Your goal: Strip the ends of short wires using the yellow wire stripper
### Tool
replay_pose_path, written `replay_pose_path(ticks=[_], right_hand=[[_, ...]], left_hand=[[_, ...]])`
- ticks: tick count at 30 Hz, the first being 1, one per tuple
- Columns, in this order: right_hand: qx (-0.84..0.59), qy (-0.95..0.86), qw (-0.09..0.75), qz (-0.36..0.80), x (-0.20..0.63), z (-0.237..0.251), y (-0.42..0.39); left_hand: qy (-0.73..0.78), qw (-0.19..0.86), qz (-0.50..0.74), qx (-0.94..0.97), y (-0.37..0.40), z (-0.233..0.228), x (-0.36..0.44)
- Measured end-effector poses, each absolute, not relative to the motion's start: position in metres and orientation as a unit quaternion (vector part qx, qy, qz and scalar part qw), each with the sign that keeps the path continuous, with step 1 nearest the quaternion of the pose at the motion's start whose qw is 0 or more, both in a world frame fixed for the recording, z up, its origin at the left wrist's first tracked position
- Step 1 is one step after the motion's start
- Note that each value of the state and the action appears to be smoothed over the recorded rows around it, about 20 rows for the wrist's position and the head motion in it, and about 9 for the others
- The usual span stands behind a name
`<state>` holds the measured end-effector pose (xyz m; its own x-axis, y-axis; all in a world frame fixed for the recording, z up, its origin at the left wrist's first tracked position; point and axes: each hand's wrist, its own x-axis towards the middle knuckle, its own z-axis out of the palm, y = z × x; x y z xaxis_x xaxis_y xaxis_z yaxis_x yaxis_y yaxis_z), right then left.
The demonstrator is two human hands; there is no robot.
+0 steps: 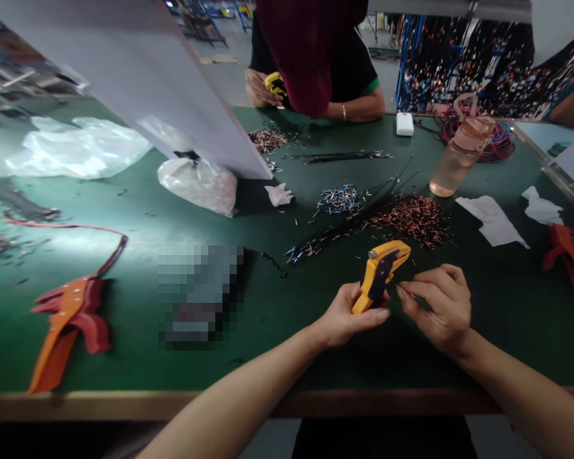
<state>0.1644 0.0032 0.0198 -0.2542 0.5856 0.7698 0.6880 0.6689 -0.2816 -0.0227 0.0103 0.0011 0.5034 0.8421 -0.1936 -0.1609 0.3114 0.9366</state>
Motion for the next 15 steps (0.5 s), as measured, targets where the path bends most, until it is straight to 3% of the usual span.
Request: replay_pose_path(ticks=[7, 15], right_hand=[[-0.413, -0.763, 0.497, 0.0, 0.167, 0.017, 0.004], [-0.471, -0.622, 0.569, 0.258, 0.175, 0.009, 0.02]], left_hand=[[0.394, 0.721, 0.358, 0.444, 0.011, -0.003, -0.024], [0.243, 0.808, 0.344, 0.412, 0.02, -0.011, -0.034]])
